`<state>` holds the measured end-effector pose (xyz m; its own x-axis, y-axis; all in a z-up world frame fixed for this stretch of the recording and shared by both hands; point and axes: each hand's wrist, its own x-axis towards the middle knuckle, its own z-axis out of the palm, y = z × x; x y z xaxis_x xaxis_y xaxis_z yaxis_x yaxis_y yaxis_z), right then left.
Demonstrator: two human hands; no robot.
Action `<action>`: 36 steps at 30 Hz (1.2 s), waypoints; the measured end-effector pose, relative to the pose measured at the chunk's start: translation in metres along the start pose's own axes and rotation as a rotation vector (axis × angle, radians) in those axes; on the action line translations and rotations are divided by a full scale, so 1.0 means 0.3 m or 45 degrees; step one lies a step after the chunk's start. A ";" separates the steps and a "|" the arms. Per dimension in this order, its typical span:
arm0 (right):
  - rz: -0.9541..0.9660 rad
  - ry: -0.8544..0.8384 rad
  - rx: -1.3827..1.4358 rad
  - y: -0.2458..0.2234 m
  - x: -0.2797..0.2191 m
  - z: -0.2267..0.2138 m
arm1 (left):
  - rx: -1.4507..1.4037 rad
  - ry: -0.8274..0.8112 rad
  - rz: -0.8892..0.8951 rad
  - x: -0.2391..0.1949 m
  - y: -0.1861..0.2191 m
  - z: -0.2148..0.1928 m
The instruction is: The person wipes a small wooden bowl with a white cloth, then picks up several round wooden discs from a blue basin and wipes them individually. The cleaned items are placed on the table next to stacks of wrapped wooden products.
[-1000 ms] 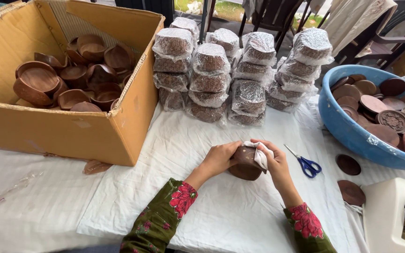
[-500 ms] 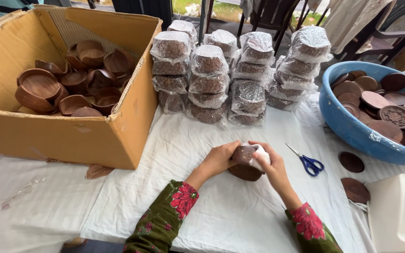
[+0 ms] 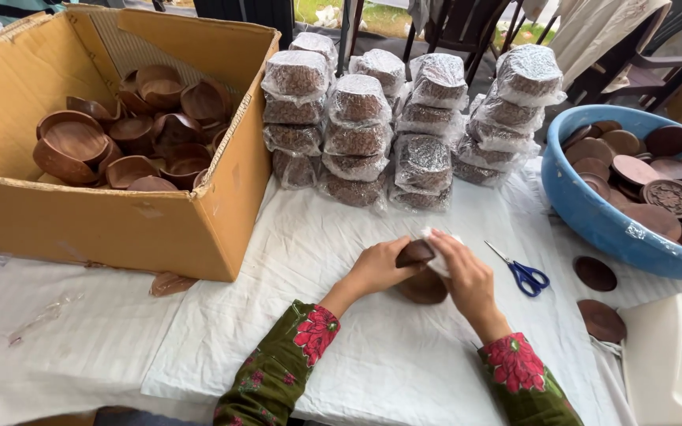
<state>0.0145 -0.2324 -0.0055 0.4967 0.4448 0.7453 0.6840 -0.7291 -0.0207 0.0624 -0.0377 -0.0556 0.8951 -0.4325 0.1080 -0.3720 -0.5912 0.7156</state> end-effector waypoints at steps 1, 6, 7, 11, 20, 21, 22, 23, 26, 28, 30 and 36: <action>-0.001 -0.001 -0.002 0.025 -0.026 0.015 | -0.002 0.001 0.002 0.014 -0.023 0.017; 0.574 0.168 0.251 0.057 -0.072 0.017 | -1.157 -0.500 -0.191 0.039 -0.054 0.075; 0.566 0.167 0.252 0.049 -0.064 0.009 | -1.158 -0.493 -0.187 0.024 -0.015 0.068; 0.415 0.323 0.272 0.018 -0.042 -0.001 | -1.774 -0.717 -0.132 -0.010 0.061 0.075; 1.017 -0.023 0.669 0.145 -0.105 0.097 | -1.507 0.022 -0.106 0.033 0.019 0.067; 1.228 0.022 0.855 0.160 -0.112 0.108 | -1.371 0.191 -0.241 0.055 -0.023 0.071; 1.224 0.019 0.852 0.144 -0.117 0.109 | -1.375 0.195 -0.239 0.056 -0.020 0.070; 1.164 0.167 1.000 0.126 -0.122 0.112 | -1.343 0.236 -0.251 0.056 -0.018 0.070; 0.856 0.175 1.072 -0.002 -0.095 0.113 | -1.406 0.333 -0.229 0.072 -0.046 0.145; 0.618 0.051 0.996 -0.080 -0.063 0.109 | -1.490 0.382 -0.193 0.084 -0.080 0.178; 0.648 -0.210 0.698 -0.126 -0.044 0.092 | -1.868 0.199 -0.283 0.087 -0.111 0.186; 0.387 -0.265 0.585 -0.099 -0.016 0.062 | -2.234 -0.310 -0.736 0.037 -0.032 0.008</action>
<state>0.0019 -0.2032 -0.0208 0.7695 0.3774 0.5151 0.6326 -0.5604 -0.5345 0.0753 -0.0385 -0.0629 0.6927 -0.6291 -0.3529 0.7157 0.5386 0.4446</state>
